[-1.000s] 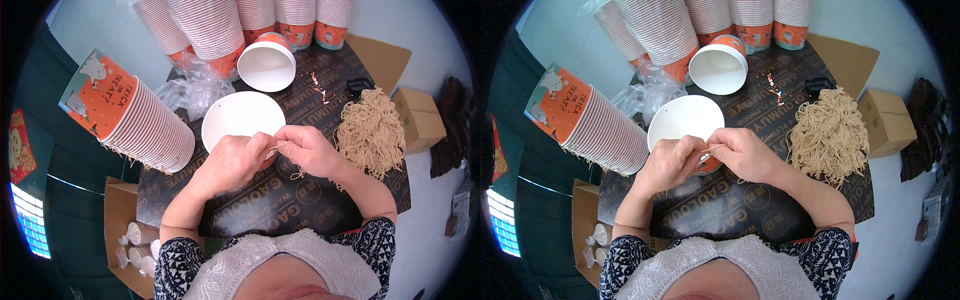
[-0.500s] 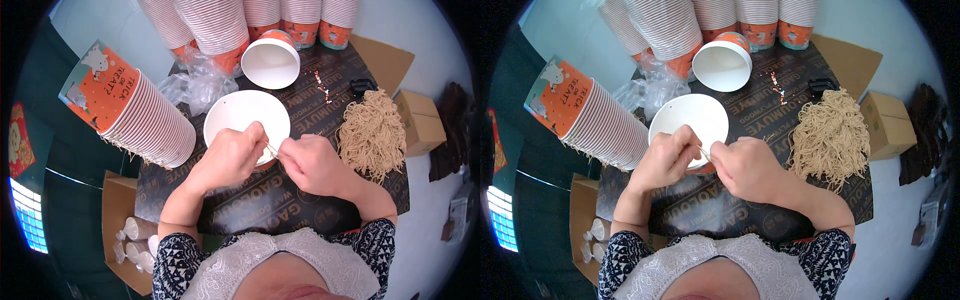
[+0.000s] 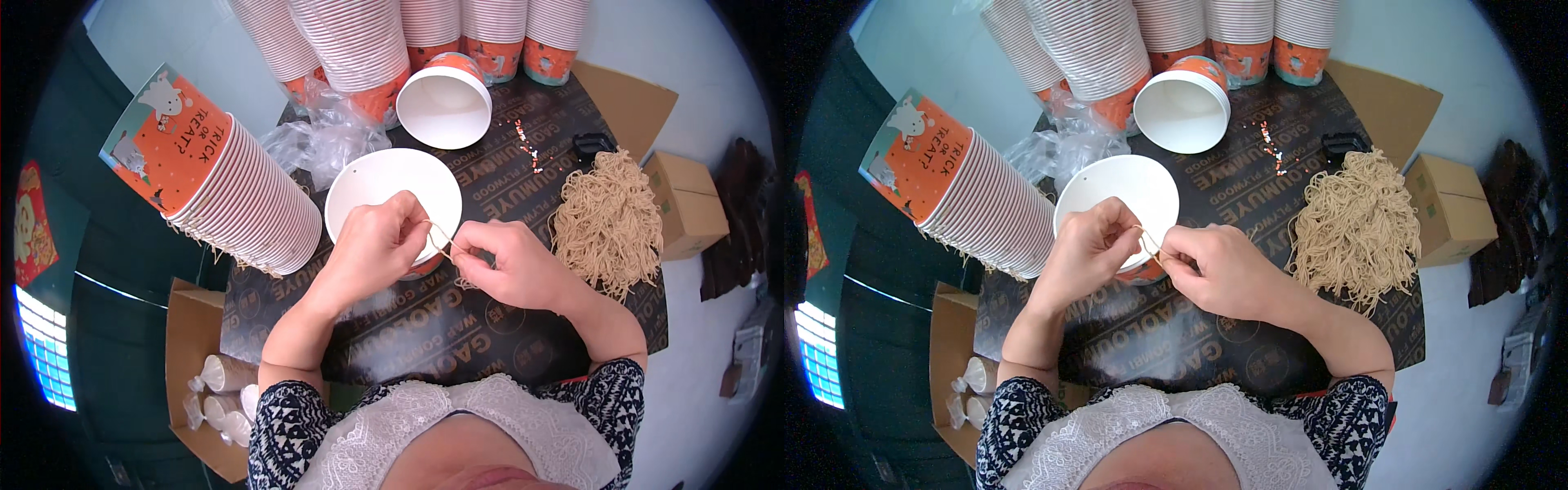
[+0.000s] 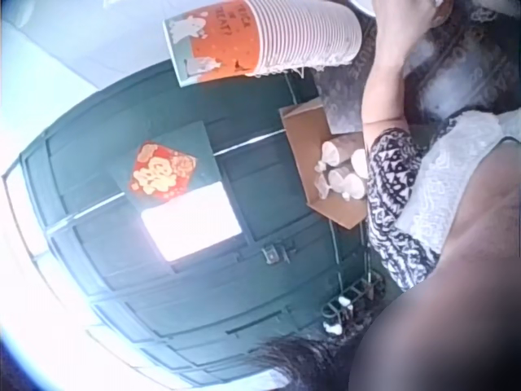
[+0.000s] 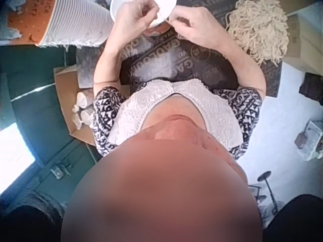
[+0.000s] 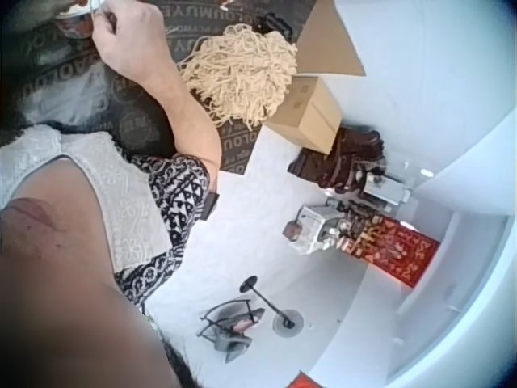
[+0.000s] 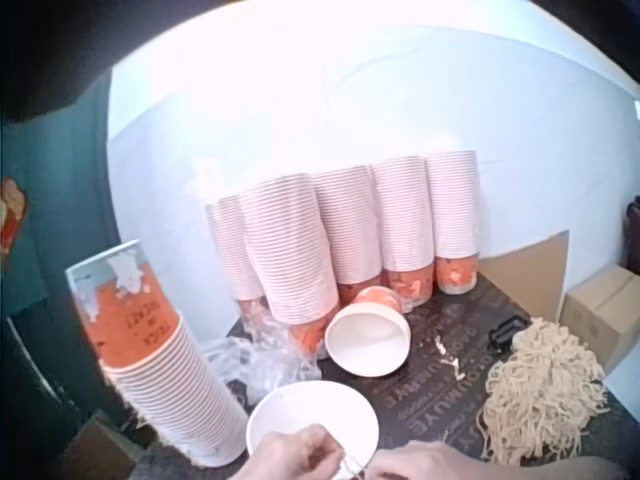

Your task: Tying strings onto paper bowls for holiday packaging.

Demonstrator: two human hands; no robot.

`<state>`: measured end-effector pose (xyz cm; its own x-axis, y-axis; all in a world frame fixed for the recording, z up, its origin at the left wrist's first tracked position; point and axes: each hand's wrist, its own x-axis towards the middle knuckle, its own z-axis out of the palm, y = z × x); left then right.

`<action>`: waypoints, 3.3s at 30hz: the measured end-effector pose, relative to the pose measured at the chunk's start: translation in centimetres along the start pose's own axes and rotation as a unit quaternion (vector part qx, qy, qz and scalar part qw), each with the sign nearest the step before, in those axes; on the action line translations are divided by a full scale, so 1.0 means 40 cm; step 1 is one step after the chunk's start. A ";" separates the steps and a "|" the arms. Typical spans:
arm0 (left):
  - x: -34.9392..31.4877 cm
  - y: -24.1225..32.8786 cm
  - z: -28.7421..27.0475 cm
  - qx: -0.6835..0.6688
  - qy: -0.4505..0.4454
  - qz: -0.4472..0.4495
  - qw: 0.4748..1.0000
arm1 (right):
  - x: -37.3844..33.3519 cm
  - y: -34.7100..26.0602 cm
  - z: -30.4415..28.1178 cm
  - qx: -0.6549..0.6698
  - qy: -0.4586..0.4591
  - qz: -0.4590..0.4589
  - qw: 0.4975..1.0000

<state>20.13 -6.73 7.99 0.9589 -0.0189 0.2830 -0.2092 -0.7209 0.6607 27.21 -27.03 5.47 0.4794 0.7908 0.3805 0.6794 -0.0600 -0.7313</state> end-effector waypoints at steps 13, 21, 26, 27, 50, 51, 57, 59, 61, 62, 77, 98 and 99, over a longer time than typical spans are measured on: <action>-0.007 0.001 0.003 -0.070 0.011 0.012 0.997 | 0.014 -0.001 -0.009 0.259 -0.018 0.186 0.948; -0.008 0.013 0.004 -0.067 0.009 -0.009 0.998 | 0.009 0.000 -0.008 0.089 0.066 0.089 0.990; -0.008 0.005 0.007 -0.052 0.007 -0.005 0.999 | 0.004 -0.003 -0.012 -0.023 0.022 0.066 0.997; -0.007 0.004 0.008 -0.049 0.012 0.001 0.999 | 0.002 -0.007 -0.009 -0.023 0.022 0.066 0.997; -0.012 0.004 -0.005 -0.025 -0.043 0.035 0.998 | 0.006 -0.003 -0.005 -0.023 0.033 0.060 0.997; -0.012 0.004 -0.005 -0.017 -0.039 0.047 0.998 | 0.005 0.000 -0.005 -0.024 0.032 0.060 0.997; -0.013 0.001 -0.007 -0.011 -0.036 0.058 0.998 | 0.004 -0.009 0.004 -0.046 0.018 0.020 0.999; -0.013 0.003 -0.009 -0.011 -0.039 0.053 0.998 | 0.004 -0.012 0.003 -0.049 0.014 0.031 0.998; -0.014 0.004 -0.010 -0.010 -0.042 0.047 0.998 | 0.006 -0.008 0.003 -0.051 0.023 0.019 0.998; -0.014 0.004 -0.011 -0.002 -0.043 0.053 0.998 | 0.006 -0.005 0.004 -0.052 0.033 0.008 0.998; -0.019 0.021 -0.020 -0.027 -0.084 0.066 0.994 | 0.006 0.013 0.061 0.075 0.131 0.060 0.987; -0.015 0.014 -0.007 -0.048 -0.042 0.034 0.997 | 0.006 0.019 0.058 0.232 0.088 0.105 0.963; -0.017 0.011 -0.007 -0.038 -0.042 0.056 0.997 | 0.008 0.022 0.057 0.233 0.088 0.104 0.963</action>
<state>19.35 -6.85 8.27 0.9409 -0.1570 0.3002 -0.3265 -0.6567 0.6798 26.71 -25.45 3.65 0.6926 0.6738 0.2573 0.2547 0.1052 -0.9613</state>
